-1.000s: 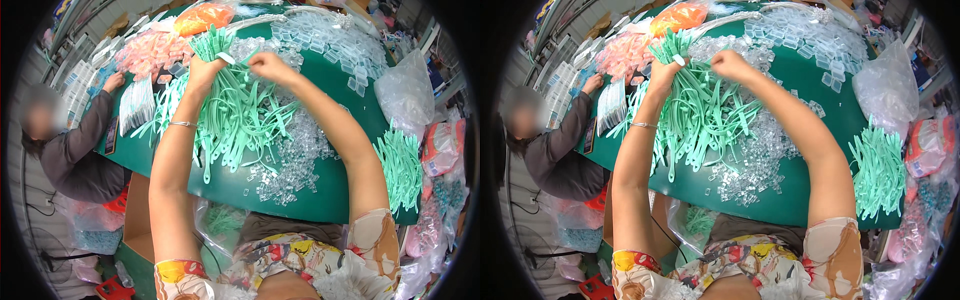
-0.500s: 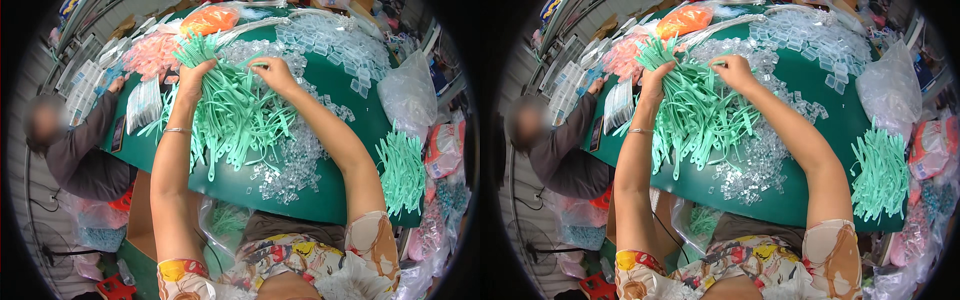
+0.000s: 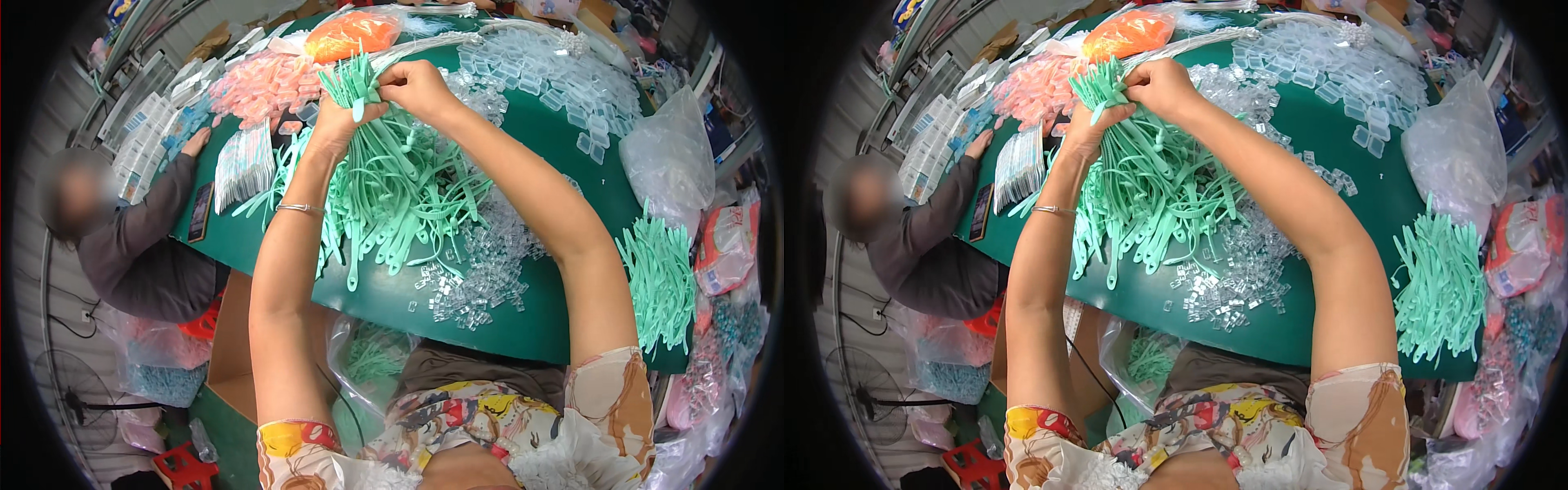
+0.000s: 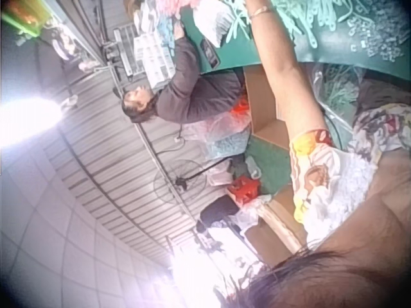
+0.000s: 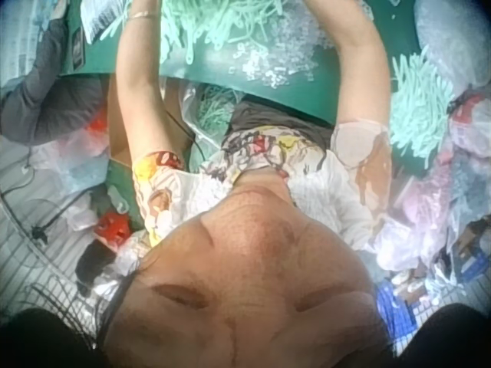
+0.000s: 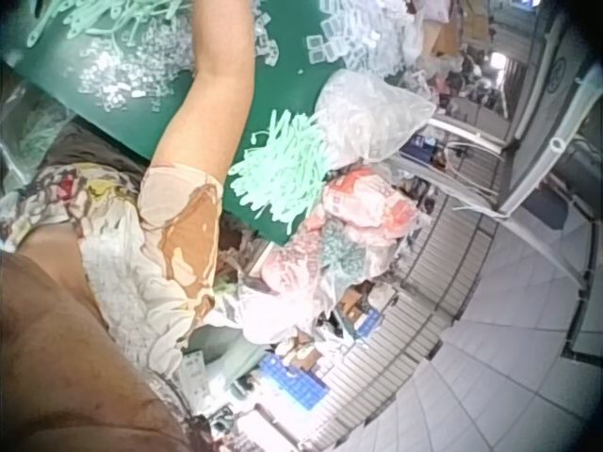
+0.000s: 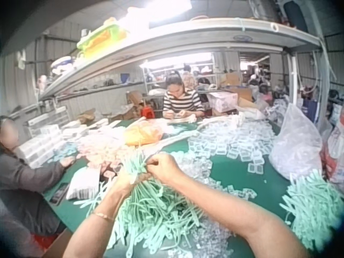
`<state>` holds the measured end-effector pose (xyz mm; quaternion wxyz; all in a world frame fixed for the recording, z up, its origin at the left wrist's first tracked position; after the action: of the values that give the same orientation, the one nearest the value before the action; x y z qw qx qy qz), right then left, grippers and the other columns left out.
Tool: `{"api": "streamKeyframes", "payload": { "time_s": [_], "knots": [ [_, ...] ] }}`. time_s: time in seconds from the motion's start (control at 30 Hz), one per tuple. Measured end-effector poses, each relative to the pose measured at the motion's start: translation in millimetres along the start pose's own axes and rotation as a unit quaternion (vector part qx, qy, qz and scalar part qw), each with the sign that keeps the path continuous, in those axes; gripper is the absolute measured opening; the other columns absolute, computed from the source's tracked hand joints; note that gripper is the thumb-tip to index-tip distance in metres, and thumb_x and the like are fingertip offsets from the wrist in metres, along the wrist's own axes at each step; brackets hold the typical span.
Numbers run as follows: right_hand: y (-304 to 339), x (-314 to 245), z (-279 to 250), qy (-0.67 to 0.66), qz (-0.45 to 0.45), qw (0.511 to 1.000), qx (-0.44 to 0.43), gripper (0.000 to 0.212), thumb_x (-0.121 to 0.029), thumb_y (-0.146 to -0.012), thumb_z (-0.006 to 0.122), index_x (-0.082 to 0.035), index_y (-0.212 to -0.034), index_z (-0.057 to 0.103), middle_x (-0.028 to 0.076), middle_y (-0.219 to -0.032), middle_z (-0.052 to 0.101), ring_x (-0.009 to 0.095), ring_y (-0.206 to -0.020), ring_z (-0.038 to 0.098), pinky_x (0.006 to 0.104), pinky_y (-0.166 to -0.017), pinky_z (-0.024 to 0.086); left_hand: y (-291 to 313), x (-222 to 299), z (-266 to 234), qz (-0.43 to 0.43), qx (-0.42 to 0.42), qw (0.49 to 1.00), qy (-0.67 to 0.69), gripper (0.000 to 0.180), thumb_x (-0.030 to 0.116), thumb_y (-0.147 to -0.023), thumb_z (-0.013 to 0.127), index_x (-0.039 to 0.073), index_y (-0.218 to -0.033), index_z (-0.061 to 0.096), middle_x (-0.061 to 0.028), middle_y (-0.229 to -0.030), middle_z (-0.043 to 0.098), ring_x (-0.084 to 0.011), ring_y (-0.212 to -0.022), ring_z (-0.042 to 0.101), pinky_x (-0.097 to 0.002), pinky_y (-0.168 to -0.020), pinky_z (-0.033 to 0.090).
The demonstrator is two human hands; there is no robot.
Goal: Attaching clear plastic clips to green straps and bundling them.
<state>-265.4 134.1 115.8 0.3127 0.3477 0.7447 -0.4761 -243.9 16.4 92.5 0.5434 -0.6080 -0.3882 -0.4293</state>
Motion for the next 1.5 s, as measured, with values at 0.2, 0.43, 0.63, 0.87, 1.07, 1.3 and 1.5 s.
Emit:
{"api": "streamKeyframes", "payload": {
  "time_s": [0.2,0.43,0.63,0.87,1.07,1.3,1.5],
  "knots": [
    [21,13,11,-0.226,0.023,0.972,-0.058,0.042,-0.013,-0.073,0.065,0.001,-0.112,0.057,0.011,-0.107,0.061,0.017,-0.099,0.057,0.0290,-0.087,0.043,2,13,-12,0.024,0.042,0.999,0.025,0.033,0.003,-0.061,0.071,0.002,-0.093,0.063,-0.0057,-0.087,0.064,-0.0145,-0.077,0.060,-0.0288,-0.071,0.049],
    [75,82,49,0.028,0.054,0.984,-0.165,0.060,-0.028,-0.066,0.068,-0.009,-0.120,0.051,0.014,-0.106,0.063,0.027,-0.107,0.054,0.0406,-0.093,0.036,-2,36,-3,0.025,0.001,0.998,0.056,0.028,0.002,-0.067,0.065,-0.003,-0.094,0.061,-0.0111,-0.088,0.065,-0.0183,-0.075,0.062,-0.0304,-0.069,0.051],
    [83,92,52,0.319,0.031,0.937,-0.138,0.047,-0.029,-0.064,0.068,-0.017,-0.109,0.061,0.011,-0.089,0.061,0.028,-0.096,0.055,0.0433,-0.084,0.036,-12,66,-33,0.033,-0.007,0.994,0.104,0.025,0.003,-0.070,0.065,-0.003,-0.093,0.061,-0.0102,-0.084,0.064,-0.0192,-0.072,0.062,-0.0310,-0.066,0.052],
    [45,32,66,0.190,-0.033,0.978,-0.086,0.090,-0.038,-0.057,0.075,-0.009,-0.133,0.037,0.016,-0.133,0.038,0.037,-0.122,0.036,0.0538,-0.091,0.033,-2,76,-61,0.048,0.015,0.992,0.113,0.025,0.003,-0.070,0.063,-0.004,-0.094,0.059,-0.0108,-0.085,0.063,-0.0199,-0.072,0.062,-0.0327,-0.067,0.053],
    [45,137,102,-0.357,-0.006,0.919,-0.169,0.065,-0.021,-0.075,0.066,-0.009,-0.133,0.038,0.007,-0.126,0.049,0.024,-0.121,0.040,0.0523,-0.090,0.035,-23,104,-4,0.076,-0.045,0.988,0.125,0.025,0.003,-0.069,0.066,-0.003,-0.092,0.059,-0.0105,-0.084,0.063,-0.0198,-0.071,0.062,-0.0325,-0.066,0.052],
    [58,85,110,0.295,0.101,0.937,-0.159,0.025,-0.027,-0.074,0.061,-0.007,-0.089,0.063,0.007,-0.094,0.060,0.024,-0.100,0.051,0.0439,-0.083,0.032,-16,150,-63,0.136,0.027,0.988,0.069,0.023,0.003,-0.069,0.067,-0.005,-0.090,0.062,-0.0123,-0.082,0.064,-0.0203,-0.070,0.063,-0.0320,-0.064,0.053],
    [65,73,106,0.390,0.000,0.914,-0.115,0.019,-0.020,-0.076,0.058,-0.009,-0.091,0.061,0.004,-0.096,0.059,0.026,-0.095,0.052,0.0485,-0.079,0.033,-17,182,-60,0.175,0.063,0.980,0.071,0.018,-0.001,-0.071,0.060,-0.004,-0.089,0.058,-0.0128,-0.076,0.062,-0.0235,-0.062,0.062,-0.0327,-0.058,0.053]
  ]
}}
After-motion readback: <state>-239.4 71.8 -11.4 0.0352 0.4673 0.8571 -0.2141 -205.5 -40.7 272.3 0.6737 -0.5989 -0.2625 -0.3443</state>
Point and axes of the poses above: each hand's wrist, its own y-axis away from the middle knuckle, its own z-axis out of the palm, x = y × z, the point moved 10 cm from there along -y, towards the middle knuckle
